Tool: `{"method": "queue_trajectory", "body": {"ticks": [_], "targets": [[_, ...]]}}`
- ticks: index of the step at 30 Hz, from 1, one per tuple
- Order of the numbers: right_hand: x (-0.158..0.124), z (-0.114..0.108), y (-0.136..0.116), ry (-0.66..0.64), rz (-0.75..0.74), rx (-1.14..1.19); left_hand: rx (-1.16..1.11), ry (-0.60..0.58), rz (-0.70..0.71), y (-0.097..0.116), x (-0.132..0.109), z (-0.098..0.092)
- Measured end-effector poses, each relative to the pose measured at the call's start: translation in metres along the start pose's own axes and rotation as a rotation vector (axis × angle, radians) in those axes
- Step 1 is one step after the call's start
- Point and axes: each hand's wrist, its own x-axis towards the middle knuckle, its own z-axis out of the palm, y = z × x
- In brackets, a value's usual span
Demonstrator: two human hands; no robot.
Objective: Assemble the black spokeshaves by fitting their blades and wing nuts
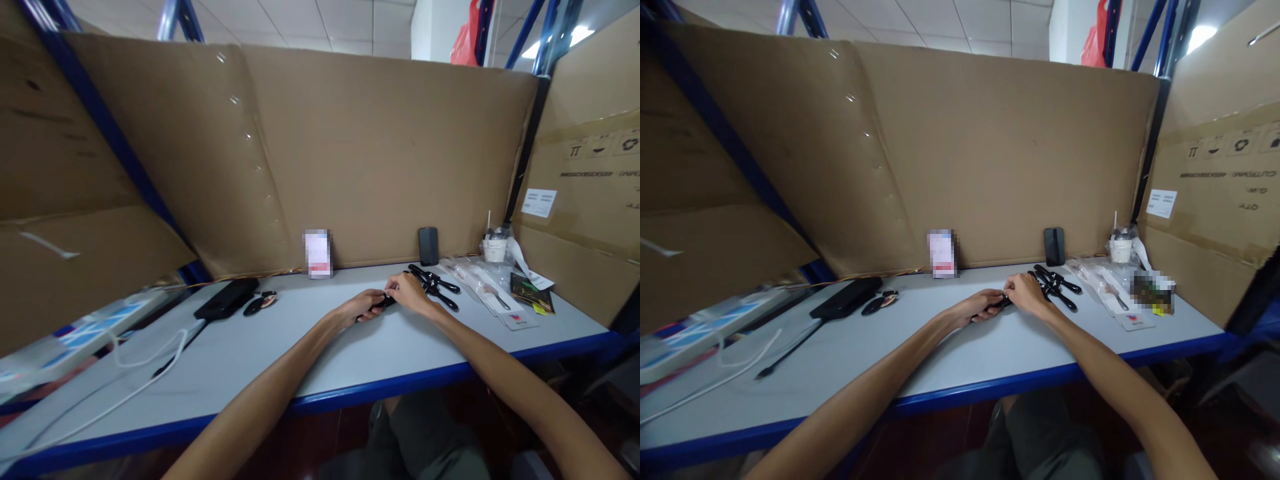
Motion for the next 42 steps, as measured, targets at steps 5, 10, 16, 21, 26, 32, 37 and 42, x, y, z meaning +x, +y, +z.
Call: {"method": "queue_trajectory", "body": {"ticks": [5, 10, 16, 21, 26, 32, 37, 42], "targets": [[-0.004, 0.002, -0.002, 0.014, -0.019, -0.011, -0.010, -0.021, 0.010, 0.001, -0.002, -0.001], [-0.001, -0.006, 0.002, -0.004, -0.076, 0.027, -0.013, -0.043, -0.006, 0.003, -0.003, -0.002], [0.001, -0.020, 0.008, -0.088, -0.174, 0.046, -0.015, -0.055, -0.023, 0.005, -0.004, -0.003], [-0.002, -0.019, 0.007, -0.062, -0.157, -0.008, -0.022, -0.077, -0.013, 0.006, -0.005, -0.003], [-0.003, -0.014, 0.006, -0.062, -0.157, -0.045, -0.025, -0.083, -0.010, 0.005, -0.004, -0.004], [-0.004, -0.008, 0.004, -0.060, -0.205, -0.071, -0.027, -0.069, -0.022, 0.003, -0.001, -0.006], [-0.004, -0.004, 0.004, -0.052, -0.226, -0.060, -0.025, -0.071, -0.040, 0.002, 0.000, -0.008], [-0.005, -0.001, 0.001, -0.046, -0.193, -0.026, -0.022, -0.082, -0.046, 0.000, 0.001, -0.009]]}}
